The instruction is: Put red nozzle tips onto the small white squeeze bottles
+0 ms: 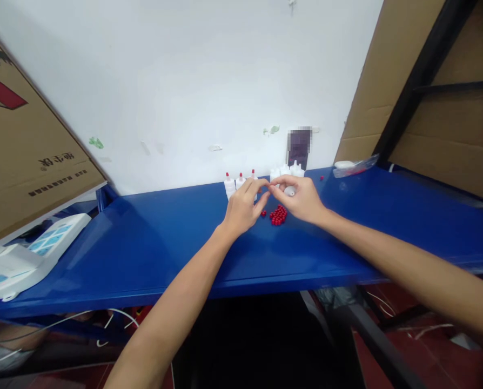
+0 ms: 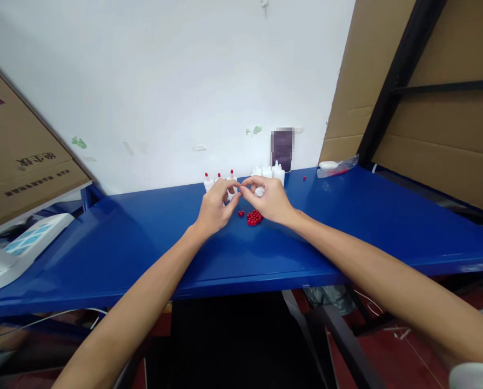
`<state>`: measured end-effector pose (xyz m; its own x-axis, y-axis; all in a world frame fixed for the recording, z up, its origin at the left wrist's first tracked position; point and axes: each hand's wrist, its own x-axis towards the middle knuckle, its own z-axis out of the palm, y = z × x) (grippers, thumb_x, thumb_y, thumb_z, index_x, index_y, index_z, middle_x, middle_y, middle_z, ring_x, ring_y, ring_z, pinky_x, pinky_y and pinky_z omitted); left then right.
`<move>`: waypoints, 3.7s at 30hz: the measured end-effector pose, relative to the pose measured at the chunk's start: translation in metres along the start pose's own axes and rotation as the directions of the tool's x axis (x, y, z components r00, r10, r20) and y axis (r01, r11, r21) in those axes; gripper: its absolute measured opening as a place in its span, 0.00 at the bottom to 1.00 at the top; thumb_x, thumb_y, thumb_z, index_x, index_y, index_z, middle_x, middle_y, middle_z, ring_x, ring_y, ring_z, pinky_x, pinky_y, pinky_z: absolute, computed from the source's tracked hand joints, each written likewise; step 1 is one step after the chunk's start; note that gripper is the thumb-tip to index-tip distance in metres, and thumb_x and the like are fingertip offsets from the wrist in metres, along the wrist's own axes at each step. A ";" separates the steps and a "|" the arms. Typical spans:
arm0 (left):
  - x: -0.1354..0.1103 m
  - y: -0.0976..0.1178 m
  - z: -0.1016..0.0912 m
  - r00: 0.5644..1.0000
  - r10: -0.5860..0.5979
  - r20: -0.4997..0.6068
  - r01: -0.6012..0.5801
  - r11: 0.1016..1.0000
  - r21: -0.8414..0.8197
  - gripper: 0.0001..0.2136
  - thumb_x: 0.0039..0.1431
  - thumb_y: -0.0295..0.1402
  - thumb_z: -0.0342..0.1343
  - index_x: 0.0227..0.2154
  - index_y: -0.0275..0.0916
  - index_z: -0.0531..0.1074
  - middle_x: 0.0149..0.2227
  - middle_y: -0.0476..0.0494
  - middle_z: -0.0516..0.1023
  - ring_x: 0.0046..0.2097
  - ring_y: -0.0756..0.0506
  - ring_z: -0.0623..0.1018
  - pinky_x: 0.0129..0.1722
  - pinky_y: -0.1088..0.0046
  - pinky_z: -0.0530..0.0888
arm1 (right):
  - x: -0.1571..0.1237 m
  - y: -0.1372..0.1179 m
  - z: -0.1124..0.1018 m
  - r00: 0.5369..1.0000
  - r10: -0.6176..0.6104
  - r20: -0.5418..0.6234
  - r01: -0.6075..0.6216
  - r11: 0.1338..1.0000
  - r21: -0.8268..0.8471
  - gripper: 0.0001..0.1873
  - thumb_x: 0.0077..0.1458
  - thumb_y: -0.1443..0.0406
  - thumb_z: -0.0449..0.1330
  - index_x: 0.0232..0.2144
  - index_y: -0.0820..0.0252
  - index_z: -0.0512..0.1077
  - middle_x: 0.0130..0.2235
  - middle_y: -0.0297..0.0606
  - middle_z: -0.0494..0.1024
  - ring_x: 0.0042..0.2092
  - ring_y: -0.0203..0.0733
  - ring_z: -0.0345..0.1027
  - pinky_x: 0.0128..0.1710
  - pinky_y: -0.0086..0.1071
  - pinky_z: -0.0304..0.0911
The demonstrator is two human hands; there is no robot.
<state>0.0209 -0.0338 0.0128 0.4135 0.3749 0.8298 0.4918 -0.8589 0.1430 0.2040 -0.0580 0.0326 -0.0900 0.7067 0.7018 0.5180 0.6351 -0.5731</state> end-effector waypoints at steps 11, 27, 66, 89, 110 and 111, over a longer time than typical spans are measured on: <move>-0.001 -0.003 0.002 0.997 0.009 -0.074 -0.006 0.999 0.031 0.07 0.69 0.31 0.53 0.47 0.40 0.73 0.38 0.46 0.79 0.34 0.51 0.76 0.34 0.75 0.73 | 0.000 0.000 0.002 0.997 0.016 0.072 -0.021 0.998 0.067 0.12 0.57 0.55 0.60 0.36 0.58 0.74 0.25 0.32 0.74 0.28 0.39 0.66 0.34 0.35 0.61; -0.001 0.004 0.001 0.997 0.080 -0.014 -0.080 0.996 0.038 0.08 0.61 0.26 0.55 0.43 0.40 0.73 0.37 0.48 0.78 0.33 0.51 0.75 0.34 0.75 0.71 | -0.002 0.008 -0.002 0.953 -0.040 0.299 0.059 0.997 -0.057 0.17 0.62 0.51 0.54 0.45 0.56 0.63 0.40 0.39 0.76 0.38 0.44 0.68 0.42 0.39 0.61; -0.004 0.006 -0.002 0.933 -0.094 0.349 0.119 0.992 -0.051 0.16 0.70 0.33 0.42 0.57 0.39 0.64 0.34 0.46 0.78 0.28 0.48 0.74 0.33 0.71 0.70 | -0.002 0.009 0.003 0.912 -0.226 0.342 0.181 0.970 0.160 0.05 0.67 0.61 0.47 0.39 0.55 0.59 0.35 0.34 0.67 0.35 0.41 0.60 0.39 0.39 0.57; -0.012 -0.049 -0.017 0.846 -0.510 0.156 0.421 0.819 0.390 0.16 0.67 0.45 0.49 0.30 0.40 0.73 0.27 0.43 0.78 0.31 0.43 0.76 0.32 0.70 0.65 | 0.001 0.013 0.000 0.949 -0.119 0.292 0.140 0.989 -0.052 0.13 0.69 0.60 0.48 0.29 0.54 0.57 0.30 0.34 0.64 0.33 0.42 0.59 0.36 0.39 0.53; 0.004 0.013 -0.009 0.879 -0.102 0.465 -0.057 0.947 0.315 0.14 0.68 0.34 0.45 0.43 0.36 0.75 0.40 0.38 0.79 0.40 0.42 0.78 0.35 0.67 0.71 | -0.003 0.004 -0.005 0.971 -0.144 0.189 0.146 0.989 0.003 0.20 0.65 0.59 0.51 0.22 0.58 0.68 0.22 0.33 0.72 0.26 0.37 0.63 0.31 0.34 0.57; 0.003 0.014 -0.008 0.874 -0.117 0.472 -0.045 0.947 0.318 0.14 0.68 0.34 0.45 0.44 0.36 0.75 0.41 0.38 0.79 0.41 0.42 0.78 0.35 0.67 0.71 | -0.004 0.004 -0.006 0.971 -0.149 0.186 0.148 0.989 0.021 0.21 0.66 0.59 0.50 0.22 0.58 0.68 0.22 0.33 0.72 0.26 0.37 0.63 0.31 0.34 0.57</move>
<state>0.0231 -0.0474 0.0220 0.6656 0.5927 0.4535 0.6908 -0.7193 -0.0737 0.2112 -0.0600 0.0302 -0.3233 0.6496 0.6882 0.4808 0.7391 -0.4718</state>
